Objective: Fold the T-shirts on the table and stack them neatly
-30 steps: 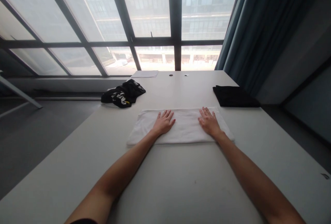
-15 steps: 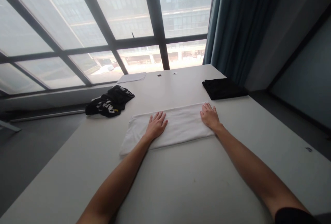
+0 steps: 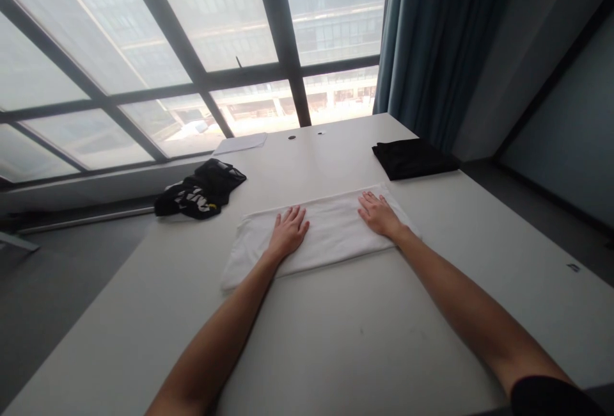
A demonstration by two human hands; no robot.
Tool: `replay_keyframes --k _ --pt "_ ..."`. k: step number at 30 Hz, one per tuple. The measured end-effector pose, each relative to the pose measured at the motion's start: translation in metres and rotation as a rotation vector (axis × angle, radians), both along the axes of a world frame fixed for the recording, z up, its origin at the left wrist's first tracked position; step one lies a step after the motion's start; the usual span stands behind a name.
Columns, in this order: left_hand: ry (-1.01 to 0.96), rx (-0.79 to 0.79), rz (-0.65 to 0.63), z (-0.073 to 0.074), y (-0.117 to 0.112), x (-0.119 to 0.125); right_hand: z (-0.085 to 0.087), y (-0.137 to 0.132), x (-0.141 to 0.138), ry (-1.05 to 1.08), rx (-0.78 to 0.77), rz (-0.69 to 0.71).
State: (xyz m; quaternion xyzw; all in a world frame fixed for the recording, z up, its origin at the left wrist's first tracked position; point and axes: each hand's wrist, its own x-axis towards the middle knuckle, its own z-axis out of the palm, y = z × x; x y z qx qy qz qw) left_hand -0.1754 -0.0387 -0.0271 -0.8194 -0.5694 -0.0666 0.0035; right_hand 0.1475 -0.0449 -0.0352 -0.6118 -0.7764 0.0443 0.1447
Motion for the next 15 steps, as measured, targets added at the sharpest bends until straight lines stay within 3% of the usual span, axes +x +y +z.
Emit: replay_keyframes --k 15 --pt "-0.031 -0.022 -0.002 0.0030 -0.0028 0.0019 -0.0011 0.0000 0.0004 -0.014 0.001 -0.019"
